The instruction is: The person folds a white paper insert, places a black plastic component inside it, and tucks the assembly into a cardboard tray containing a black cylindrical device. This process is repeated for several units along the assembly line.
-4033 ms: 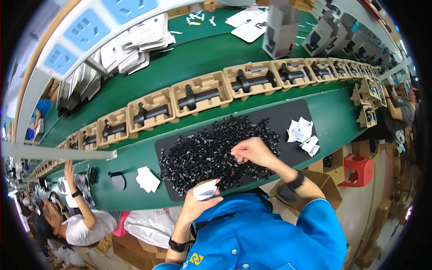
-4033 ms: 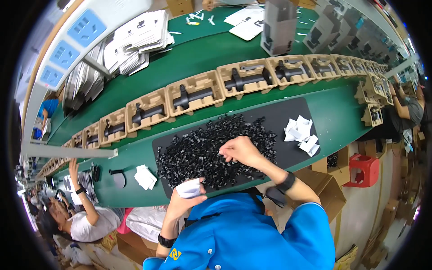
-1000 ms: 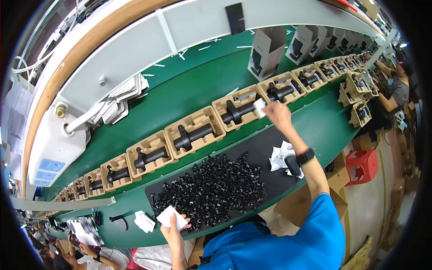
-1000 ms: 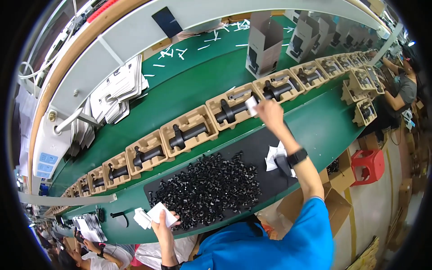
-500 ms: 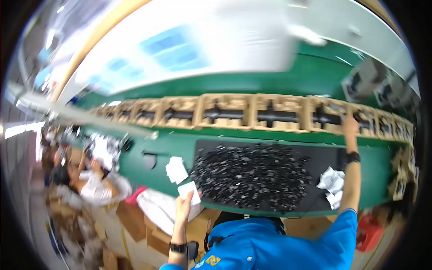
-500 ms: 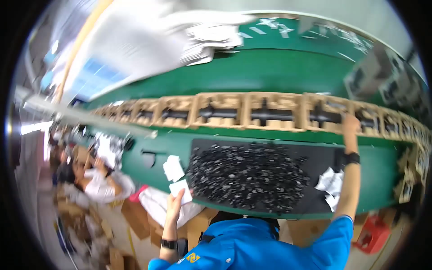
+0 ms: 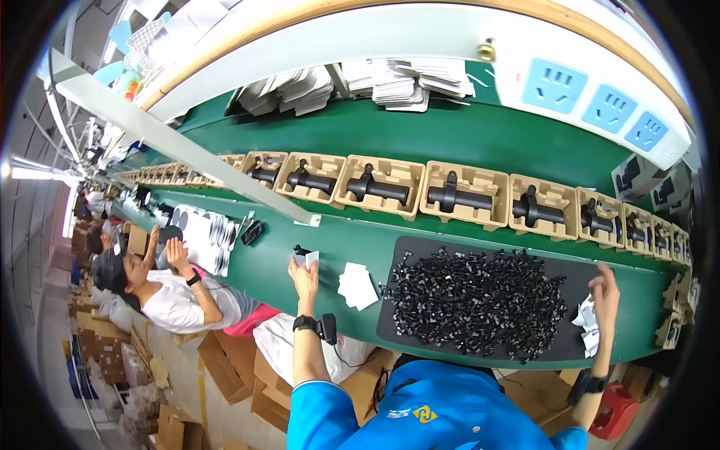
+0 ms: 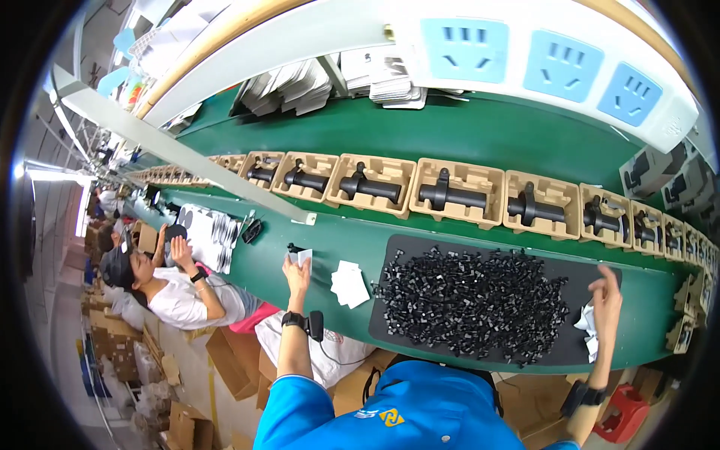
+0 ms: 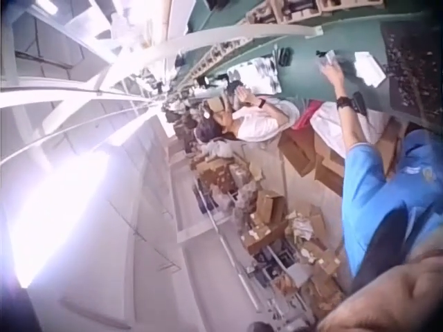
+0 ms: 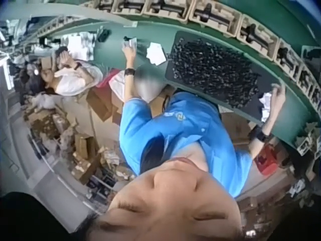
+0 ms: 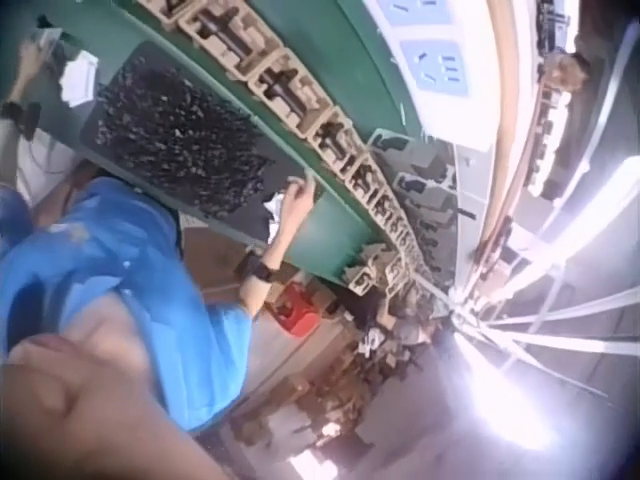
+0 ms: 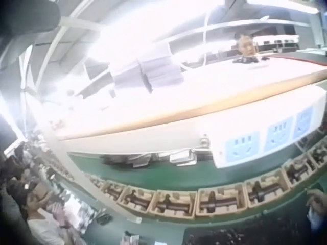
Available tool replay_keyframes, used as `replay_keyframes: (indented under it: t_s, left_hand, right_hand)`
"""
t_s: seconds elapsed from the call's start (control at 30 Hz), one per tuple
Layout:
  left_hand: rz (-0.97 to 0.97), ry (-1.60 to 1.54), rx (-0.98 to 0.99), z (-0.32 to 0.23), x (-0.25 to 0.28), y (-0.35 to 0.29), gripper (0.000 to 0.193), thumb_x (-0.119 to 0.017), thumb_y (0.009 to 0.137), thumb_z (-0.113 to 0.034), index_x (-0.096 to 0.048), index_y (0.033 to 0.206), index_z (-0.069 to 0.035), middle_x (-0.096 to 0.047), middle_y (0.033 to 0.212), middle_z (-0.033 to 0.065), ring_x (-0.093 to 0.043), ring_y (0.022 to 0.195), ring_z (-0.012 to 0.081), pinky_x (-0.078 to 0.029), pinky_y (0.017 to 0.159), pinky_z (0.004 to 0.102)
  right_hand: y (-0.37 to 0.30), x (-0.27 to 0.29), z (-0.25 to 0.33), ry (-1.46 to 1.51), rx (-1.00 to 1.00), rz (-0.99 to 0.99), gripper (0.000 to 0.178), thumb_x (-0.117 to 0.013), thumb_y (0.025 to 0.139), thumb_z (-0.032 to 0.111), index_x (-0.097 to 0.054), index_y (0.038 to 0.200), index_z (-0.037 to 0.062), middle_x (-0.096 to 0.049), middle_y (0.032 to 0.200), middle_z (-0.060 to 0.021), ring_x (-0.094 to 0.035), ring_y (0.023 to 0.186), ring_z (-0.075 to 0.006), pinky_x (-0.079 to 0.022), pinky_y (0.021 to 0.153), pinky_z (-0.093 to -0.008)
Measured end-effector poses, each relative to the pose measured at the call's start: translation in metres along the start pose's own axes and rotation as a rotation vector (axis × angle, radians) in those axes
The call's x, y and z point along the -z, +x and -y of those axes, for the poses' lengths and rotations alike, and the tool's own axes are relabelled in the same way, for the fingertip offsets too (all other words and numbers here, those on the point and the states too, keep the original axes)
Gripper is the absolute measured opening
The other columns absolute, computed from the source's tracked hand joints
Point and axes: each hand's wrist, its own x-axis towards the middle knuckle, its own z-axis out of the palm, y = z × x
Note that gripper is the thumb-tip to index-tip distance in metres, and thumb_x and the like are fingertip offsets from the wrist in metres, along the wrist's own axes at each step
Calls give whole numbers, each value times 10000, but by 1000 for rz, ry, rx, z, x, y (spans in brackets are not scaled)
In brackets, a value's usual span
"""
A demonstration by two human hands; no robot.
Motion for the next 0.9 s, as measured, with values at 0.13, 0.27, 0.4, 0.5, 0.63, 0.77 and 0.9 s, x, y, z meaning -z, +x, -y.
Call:
replay_keyframes:
  t_s: [0.13,0.27,0.4,0.5,0.63,0.77,0.9]
  left_hand:
    - [172,-918,409,17,-43,33,393,-649,813,-302,-644,898,82,-579,973,219,-566,866,311,-449,789,352]
    - [-137,-709,498,-8,-22,49,458,-652,825,-343,-613,717,100,-604,586,170,-539,506,227,-434,529,403]
    - [-86,-1336,400,-96,107,43,301,-578,908,-202,-640,824,81,-623,719,48,-538,605,86,-445,525,253]
    - [185,-1670,484,-175,199,28,343,-509,935,-203,-525,1150,65,-623,1014,134,-631,911,197,-569,664,309]
    - [638,-2154,732,-262,248,-9,417,-513,935,-249,-416,1268,-17,-533,1145,123,-579,1061,252,-591,662,326]
    - [813,-2209,646,-308,275,-26,417,-495,941,-254,-399,1264,-8,-530,1137,132,-580,1051,279,-606,657,329]
    - [1053,-2022,426,-334,278,-36,378,-468,948,-228,-437,1214,38,-546,1151,169,-604,1007,289,-603,644,348]
  right_hand:
    - [-68,-38,70,-46,22,56,388,-438,841,-71,-529,1194,61,-584,750,-20,-519,599,-79,-456,522,-221]
    - [-99,-85,126,-107,102,47,317,-523,799,-44,-578,1099,42,-642,808,-84,-627,698,-182,-510,648,-288]
    - [-110,-153,166,-96,247,124,354,-659,777,140,-579,1115,73,-637,928,-103,-625,838,-265,-524,724,-355]
    - [-113,-192,188,-158,371,287,722,-711,732,351,-400,1303,38,-486,1252,-152,-484,1091,-332,-474,858,-413]
    - [-111,-210,187,-118,514,93,872,-745,675,332,-304,1347,-8,-371,1326,-198,-424,1144,-356,-459,900,-403]
    - [-98,-181,149,-113,447,-189,675,-682,629,48,-443,1259,-2,-520,1168,-145,-568,981,-310,-535,748,-355]
    - [-79,-135,121,-154,528,-316,451,-649,675,90,-554,1110,15,-604,954,-140,-617,799,-300,-517,653,-362]
